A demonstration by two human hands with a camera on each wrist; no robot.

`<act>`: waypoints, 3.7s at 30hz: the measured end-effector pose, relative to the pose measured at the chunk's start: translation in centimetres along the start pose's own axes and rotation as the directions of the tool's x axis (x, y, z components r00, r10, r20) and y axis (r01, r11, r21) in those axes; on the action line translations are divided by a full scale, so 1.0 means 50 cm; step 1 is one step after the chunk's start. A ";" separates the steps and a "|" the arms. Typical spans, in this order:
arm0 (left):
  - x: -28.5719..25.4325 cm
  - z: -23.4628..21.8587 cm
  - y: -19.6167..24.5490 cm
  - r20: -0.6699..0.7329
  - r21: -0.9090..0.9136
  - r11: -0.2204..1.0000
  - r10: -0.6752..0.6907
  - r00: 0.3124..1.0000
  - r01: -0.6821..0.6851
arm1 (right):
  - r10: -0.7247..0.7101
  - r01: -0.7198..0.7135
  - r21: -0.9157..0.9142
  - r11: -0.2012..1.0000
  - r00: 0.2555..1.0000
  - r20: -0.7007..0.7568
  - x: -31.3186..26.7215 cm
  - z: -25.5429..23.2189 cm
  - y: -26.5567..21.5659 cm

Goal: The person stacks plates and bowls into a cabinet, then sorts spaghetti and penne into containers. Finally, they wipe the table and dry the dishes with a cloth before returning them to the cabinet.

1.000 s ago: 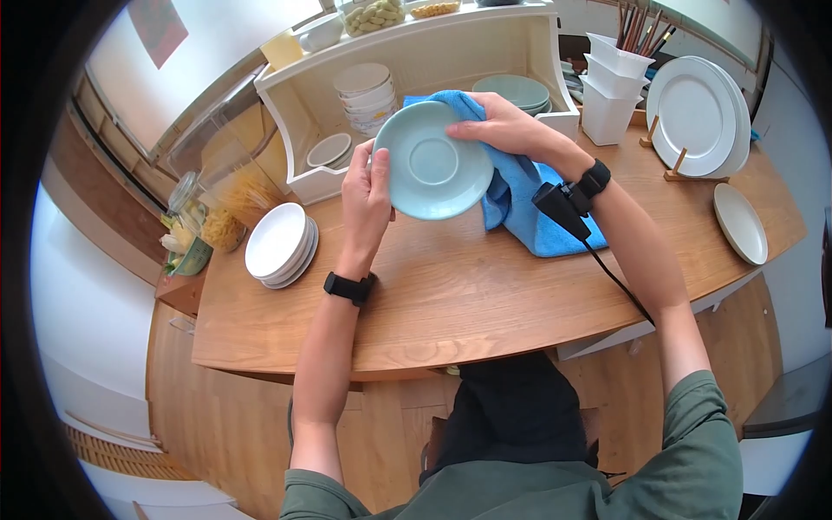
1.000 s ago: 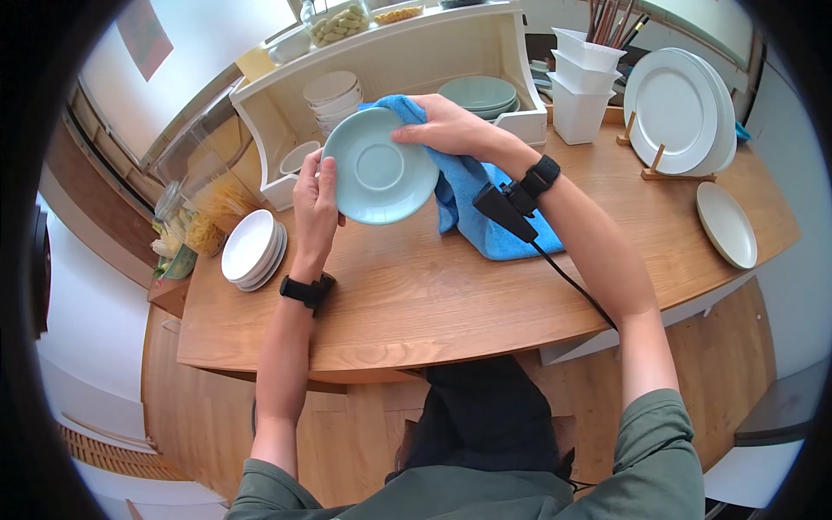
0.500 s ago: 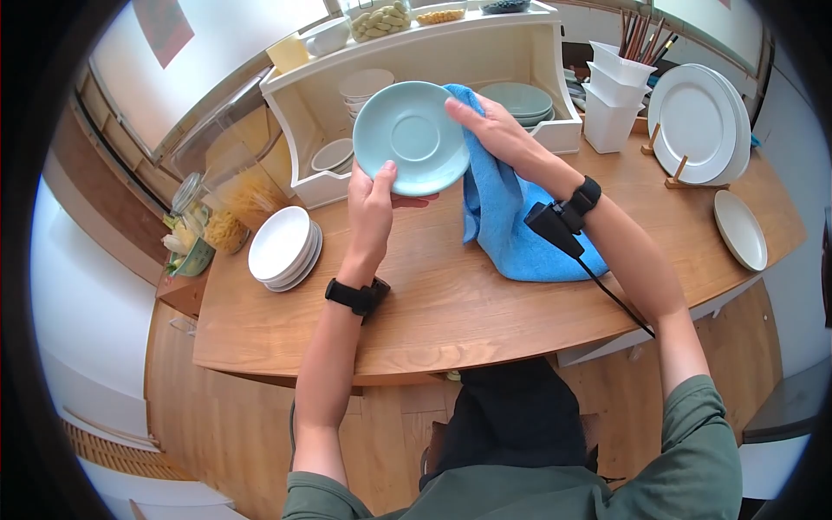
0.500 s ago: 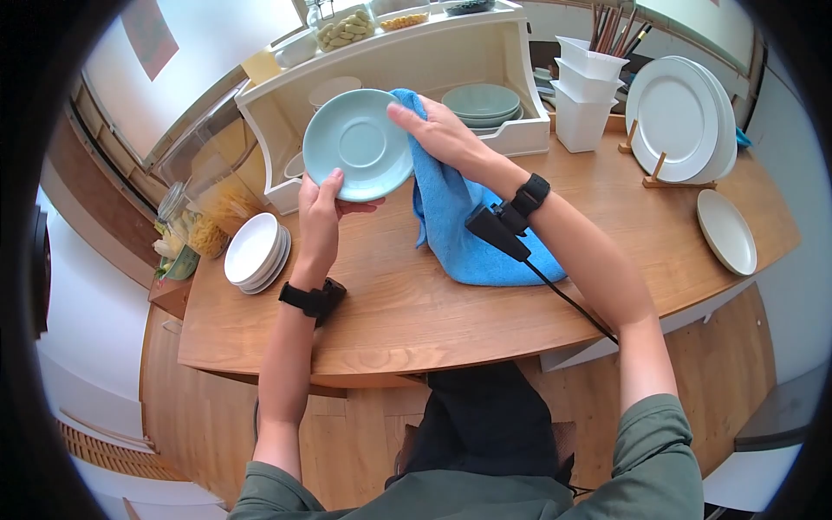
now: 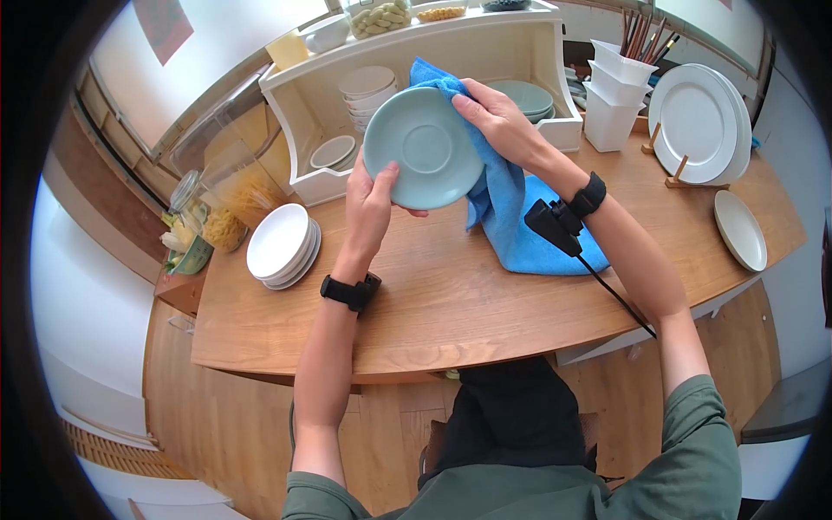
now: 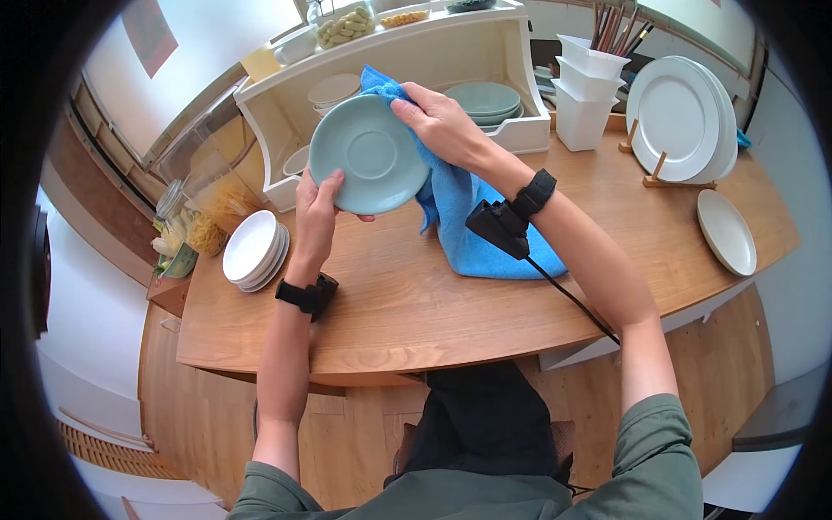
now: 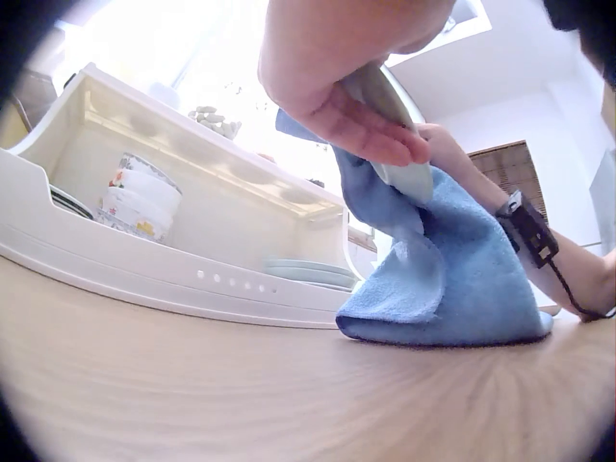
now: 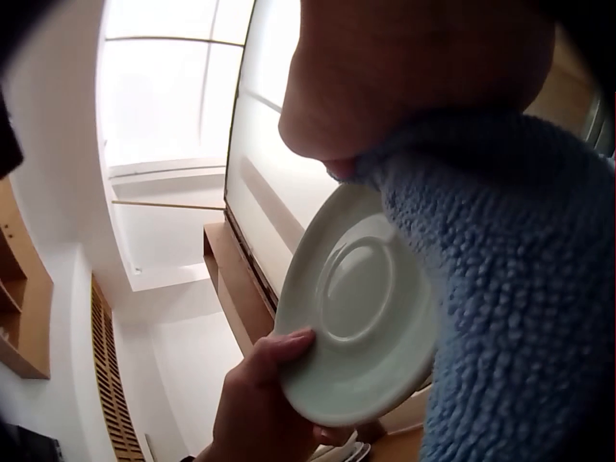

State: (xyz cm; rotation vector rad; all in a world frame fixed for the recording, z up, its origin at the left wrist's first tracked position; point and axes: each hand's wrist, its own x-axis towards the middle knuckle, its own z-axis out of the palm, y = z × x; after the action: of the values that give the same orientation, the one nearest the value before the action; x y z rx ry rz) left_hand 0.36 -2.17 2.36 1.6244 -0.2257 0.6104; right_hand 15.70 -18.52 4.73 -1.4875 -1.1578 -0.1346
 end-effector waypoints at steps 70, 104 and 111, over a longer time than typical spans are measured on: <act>-0.007 0.015 0.006 0.009 0.110 0.994 -0.008 1.000 0.007 | -0.020 0.063 -0.325 0.944 0.991 0.136 -0.002 -0.019 -0.045; 0.007 -0.009 -0.011 -0.318 -0.038 0.999 -0.044 0.947 0.033 | -0.194 0.388 -0.489 0.781 0.895 0.400 -0.068 0.079 -0.101; 0.023 -0.026 -0.053 -0.194 0.092 0.995 -0.008 0.981 0.026 | -0.085 0.189 -0.762 0.619 0.981 0.174 -0.035 0.010 -0.040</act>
State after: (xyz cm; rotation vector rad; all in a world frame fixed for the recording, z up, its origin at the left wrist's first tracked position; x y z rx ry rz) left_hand 2.30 -0.28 0.69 1.6428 -0.0400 0.7708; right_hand 13.16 -19.46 4.80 -2.1880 -1.3990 -0.7506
